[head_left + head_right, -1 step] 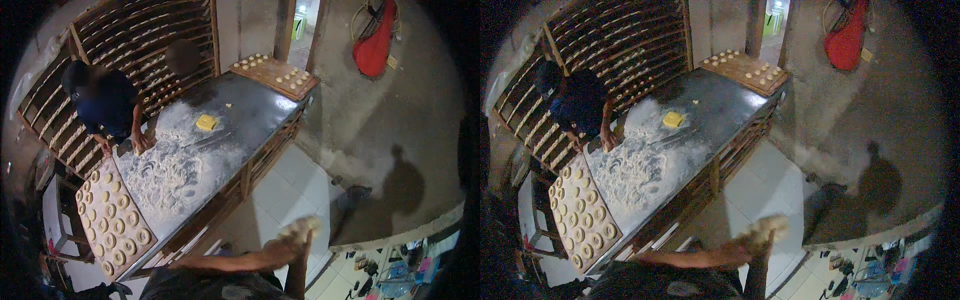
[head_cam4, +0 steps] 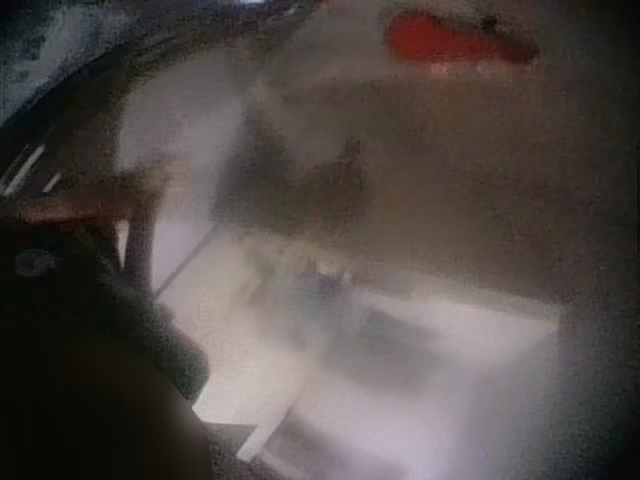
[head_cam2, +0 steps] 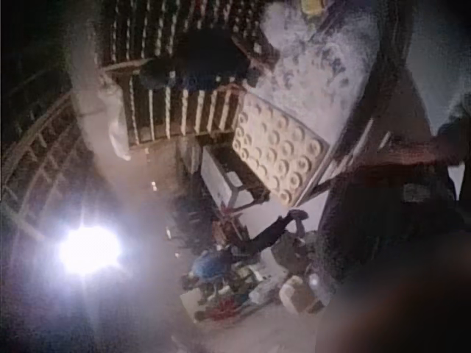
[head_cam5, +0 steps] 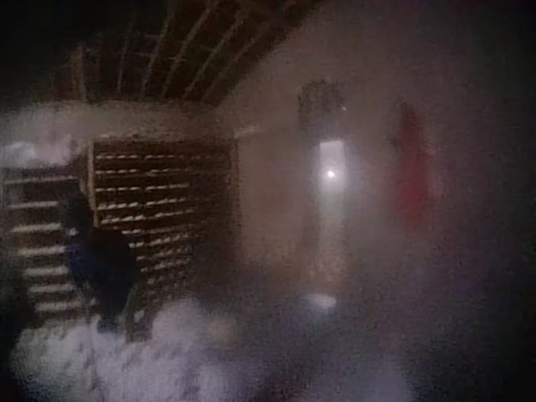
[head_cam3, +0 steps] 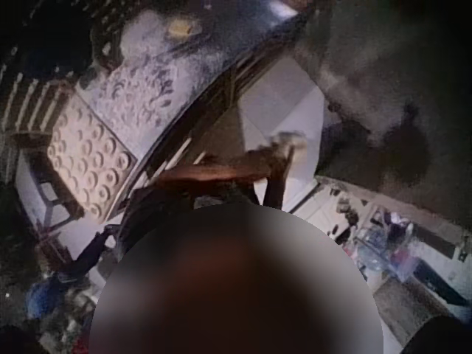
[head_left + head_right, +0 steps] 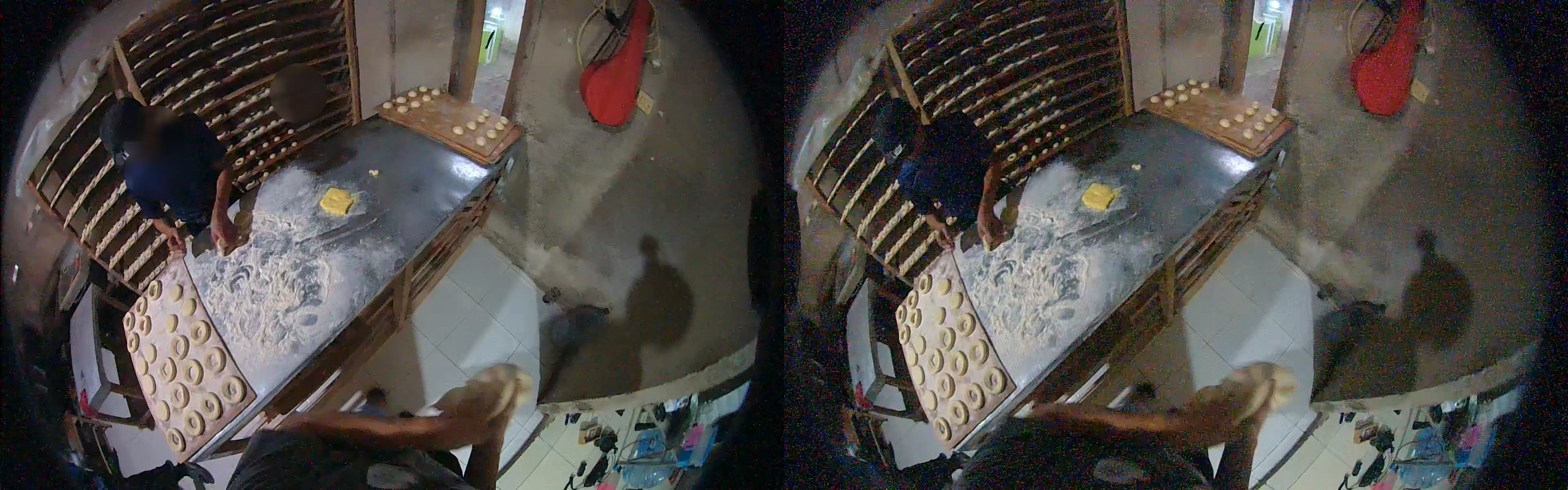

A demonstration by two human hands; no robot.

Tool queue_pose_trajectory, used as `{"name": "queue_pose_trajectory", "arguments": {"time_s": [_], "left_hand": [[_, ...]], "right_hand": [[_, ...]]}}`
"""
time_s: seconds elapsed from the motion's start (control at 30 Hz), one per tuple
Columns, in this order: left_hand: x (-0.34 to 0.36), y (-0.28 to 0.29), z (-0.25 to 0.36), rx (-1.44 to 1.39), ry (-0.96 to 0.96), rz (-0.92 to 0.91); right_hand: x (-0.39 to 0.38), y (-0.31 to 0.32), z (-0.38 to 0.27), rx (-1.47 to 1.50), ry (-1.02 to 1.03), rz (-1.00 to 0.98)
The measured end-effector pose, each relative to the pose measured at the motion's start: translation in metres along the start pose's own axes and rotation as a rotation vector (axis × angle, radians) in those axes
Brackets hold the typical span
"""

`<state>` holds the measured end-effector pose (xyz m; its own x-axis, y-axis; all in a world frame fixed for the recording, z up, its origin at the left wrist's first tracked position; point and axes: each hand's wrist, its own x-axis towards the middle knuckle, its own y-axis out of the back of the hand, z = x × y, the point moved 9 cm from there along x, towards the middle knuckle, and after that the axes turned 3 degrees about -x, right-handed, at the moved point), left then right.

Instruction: The person shapes dough into rings and balls by hand on a floured metal table. They tear off portions from a large dough mass, roll them into balls, and form rings by pressing a finger into the center, placing the finished pieces on a wooden board.

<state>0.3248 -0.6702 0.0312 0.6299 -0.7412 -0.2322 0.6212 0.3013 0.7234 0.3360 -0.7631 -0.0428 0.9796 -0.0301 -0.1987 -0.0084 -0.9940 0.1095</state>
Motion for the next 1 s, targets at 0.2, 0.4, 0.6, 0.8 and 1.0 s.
{"name": "queue_pose_trajectory", "arguments": {"time_s": [0.2,0.4,0.6,0.8,1.0], "left_hand": [[0.083,0.111,-0.004,-0.41,-0.738,0.445],[0.211,0.117,-0.105,-1.76,0.069,-0.452],[0.185,0.263,-0.041,-2.106,-0.264,-0.34],[0.123,0.39,-0.083,-1.771,-0.208,0.891],[0.047,0.436,-0.112,-1.175,-0.199,1.745]], "right_hand": [[0.066,0.115,0.021,0.468,-0.254,0.48],[0.137,0.156,-0.027,0.3,-0.218,0.585],[0.212,0.216,-0.119,-0.048,-0.222,0.482],[0.365,0.235,-0.302,-0.588,-0.061,0.186],[0.554,0.06,-0.459,-0.792,0.494,-0.343]]}}
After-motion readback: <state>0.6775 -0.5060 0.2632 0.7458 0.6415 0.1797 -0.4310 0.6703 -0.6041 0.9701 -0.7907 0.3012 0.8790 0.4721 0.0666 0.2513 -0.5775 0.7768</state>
